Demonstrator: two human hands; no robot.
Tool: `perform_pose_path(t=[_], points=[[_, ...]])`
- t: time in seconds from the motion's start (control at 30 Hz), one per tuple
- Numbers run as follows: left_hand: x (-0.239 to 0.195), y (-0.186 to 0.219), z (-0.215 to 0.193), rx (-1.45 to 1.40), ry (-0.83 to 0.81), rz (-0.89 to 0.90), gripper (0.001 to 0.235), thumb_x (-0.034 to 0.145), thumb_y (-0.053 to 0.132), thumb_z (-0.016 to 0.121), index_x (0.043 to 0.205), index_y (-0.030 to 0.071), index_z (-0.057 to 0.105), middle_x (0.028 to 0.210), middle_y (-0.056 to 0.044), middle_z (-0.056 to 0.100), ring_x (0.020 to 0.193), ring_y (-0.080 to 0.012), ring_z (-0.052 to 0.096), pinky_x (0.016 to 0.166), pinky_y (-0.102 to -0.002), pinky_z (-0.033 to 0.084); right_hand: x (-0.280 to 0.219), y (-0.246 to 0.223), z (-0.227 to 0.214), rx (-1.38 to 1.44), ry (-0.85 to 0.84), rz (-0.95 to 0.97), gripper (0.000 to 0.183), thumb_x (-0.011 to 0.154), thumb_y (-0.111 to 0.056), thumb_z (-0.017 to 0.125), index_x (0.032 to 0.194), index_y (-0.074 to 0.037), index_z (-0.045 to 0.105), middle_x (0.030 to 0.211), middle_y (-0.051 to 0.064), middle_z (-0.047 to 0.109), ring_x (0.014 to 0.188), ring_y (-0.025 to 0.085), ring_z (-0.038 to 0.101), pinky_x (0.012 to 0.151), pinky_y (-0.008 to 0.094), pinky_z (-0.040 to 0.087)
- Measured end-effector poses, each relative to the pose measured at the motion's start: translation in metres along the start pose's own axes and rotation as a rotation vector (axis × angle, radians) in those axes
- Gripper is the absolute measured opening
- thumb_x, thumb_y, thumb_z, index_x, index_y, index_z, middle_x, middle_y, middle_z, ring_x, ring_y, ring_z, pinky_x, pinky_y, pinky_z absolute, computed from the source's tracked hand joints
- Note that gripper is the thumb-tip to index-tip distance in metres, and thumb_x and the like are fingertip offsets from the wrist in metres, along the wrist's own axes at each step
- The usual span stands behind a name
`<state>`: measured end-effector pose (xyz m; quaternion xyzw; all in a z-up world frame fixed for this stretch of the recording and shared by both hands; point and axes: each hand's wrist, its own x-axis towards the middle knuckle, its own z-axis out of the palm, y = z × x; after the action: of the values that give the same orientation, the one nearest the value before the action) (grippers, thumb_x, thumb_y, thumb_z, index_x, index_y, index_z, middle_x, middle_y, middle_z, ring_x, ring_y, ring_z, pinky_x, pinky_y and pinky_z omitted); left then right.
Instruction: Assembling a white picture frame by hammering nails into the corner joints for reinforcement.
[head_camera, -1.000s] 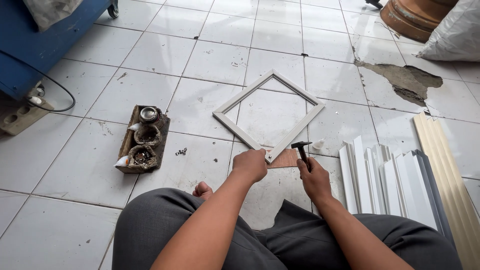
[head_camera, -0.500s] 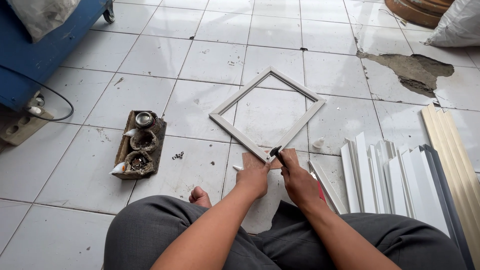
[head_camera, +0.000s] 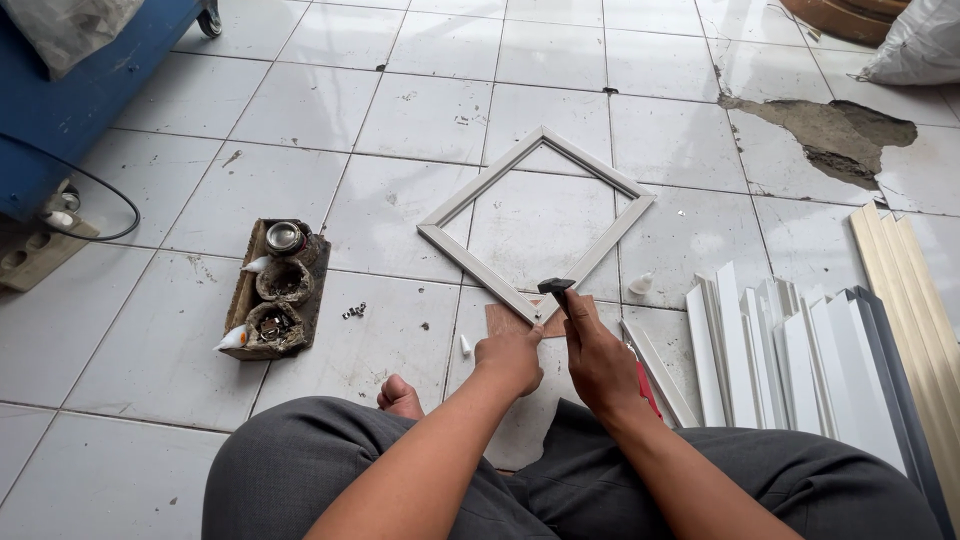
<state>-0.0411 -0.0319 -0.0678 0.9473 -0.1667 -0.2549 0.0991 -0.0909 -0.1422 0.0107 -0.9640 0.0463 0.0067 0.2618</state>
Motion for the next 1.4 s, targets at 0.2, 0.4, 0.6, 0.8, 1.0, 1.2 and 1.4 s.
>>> perform_pose_path(t=[0.2, 0.4, 0.6, 0.8, 1.0, 1.2, 1.4], points=[[0.002, 0.001, -0.005, 0.018, -0.038, 0.003, 0.057, 0.081, 0.021, 0.049, 0.135, 0.014, 0.033, 0.09, -0.023, 0.061, 0.081, -0.0375, 0.062, 0.063, -0.054, 0.048, 0.004, 0.007, 0.012, -0.16, -0.161, 0.02, 0.043, 0.09, -0.029, 0.03, 0.13, -0.043, 0.031, 0.089, 0.012, 0.065, 0.079, 0.036, 0.063, 0.069, 0.048, 0.049], [-0.002, 0.004, -0.01, 0.026, -0.03, 0.011, 0.058, 0.08, 0.014, 0.048, 0.136, 0.015, 0.032, 0.086, -0.023, 0.061, 0.077, -0.0372, 0.062, 0.061, -0.052, 0.048, 0.0, 0.006, 0.011, -0.209, -0.16, 0.012, 0.043, 0.091, -0.028, 0.028, 0.132, -0.04, 0.026, 0.086, 0.013, 0.064, 0.077, 0.036, 0.064, 0.068, 0.047, 0.05], [-0.006, 0.003, -0.01, -0.008, -0.012, 0.004, 0.056, 0.079, 0.014, 0.05, 0.134, 0.014, 0.037, 0.087, -0.024, 0.061, 0.076, -0.0368, 0.062, 0.06, -0.052, 0.049, -0.002, -0.003, 0.002, 0.079, 0.025, 0.002, 0.044, 0.091, -0.026, 0.03, 0.134, -0.032, 0.026, 0.096, 0.022, 0.06, 0.081, 0.046, 0.059, 0.068, 0.057, 0.047], [-0.001, 0.004, -0.009, 0.001, -0.029, 0.0, 0.057, 0.079, 0.01, 0.044, 0.135, 0.013, 0.034, 0.085, -0.024, 0.061, 0.072, -0.0355, 0.062, 0.058, -0.049, 0.049, 0.001, 0.005, 0.011, -0.146, -0.17, 0.017, 0.044, 0.09, -0.026, 0.03, 0.133, -0.038, 0.027, 0.084, 0.015, 0.064, 0.077, 0.038, 0.063, 0.067, 0.048, 0.049], [-0.003, 0.005, -0.014, 0.019, -0.031, 0.008, 0.06, 0.076, 0.005, 0.042, 0.135, 0.014, 0.035, 0.082, -0.022, 0.061, 0.07, -0.0338, 0.062, 0.058, -0.048, 0.049, 0.004, 0.007, 0.015, -0.135, -0.197, 0.062, 0.044, 0.09, -0.029, 0.028, 0.133, -0.041, 0.025, 0.09, 0.014, 0.063, 0.082, 0.037, 0.063, 0.071, 0.049, 0.048], [-0.005, 0.006, -0.014, -0.004, -0.006, 0.011, 0.06, 0.075, 0.003, 0.044, 0.133, 0.013, 0.037, 0.08, -0.021, 0.062, 0.068, -0.0332, 0.063, 0.056, -0.047, 0.05, 0.0, -0.004, 0.004, -0.117, -0.171, 0.043, 0.045, 0.09, -0.027, 0.029, 0.133, -0.041, 0.024, 0.088, 0.015, 0.063, 0.08, 0.038, 0.063, 0.071, 0.048, 0.049], [-0.006, 0.008, -0.016, -0.043, -0.02, -0.014, 0.063, 0.072, 0.0, 0.046, 0.133, 0.012, 0.037, 0.081, -0.026, 0.061, 0.065, -0.0357, 0.062, 0.051, -0.047, 0.05, -0.002, -0.008, 0.001, -0.015, -0.122, 0.037, 0.044, 0.091, -0.026, 0.028, 0.133, -0.037, 0.025, 0.084, 0.02, 0.063, 0.078, 0.042, 0.062, 0.069, 0.051, 0.048]])
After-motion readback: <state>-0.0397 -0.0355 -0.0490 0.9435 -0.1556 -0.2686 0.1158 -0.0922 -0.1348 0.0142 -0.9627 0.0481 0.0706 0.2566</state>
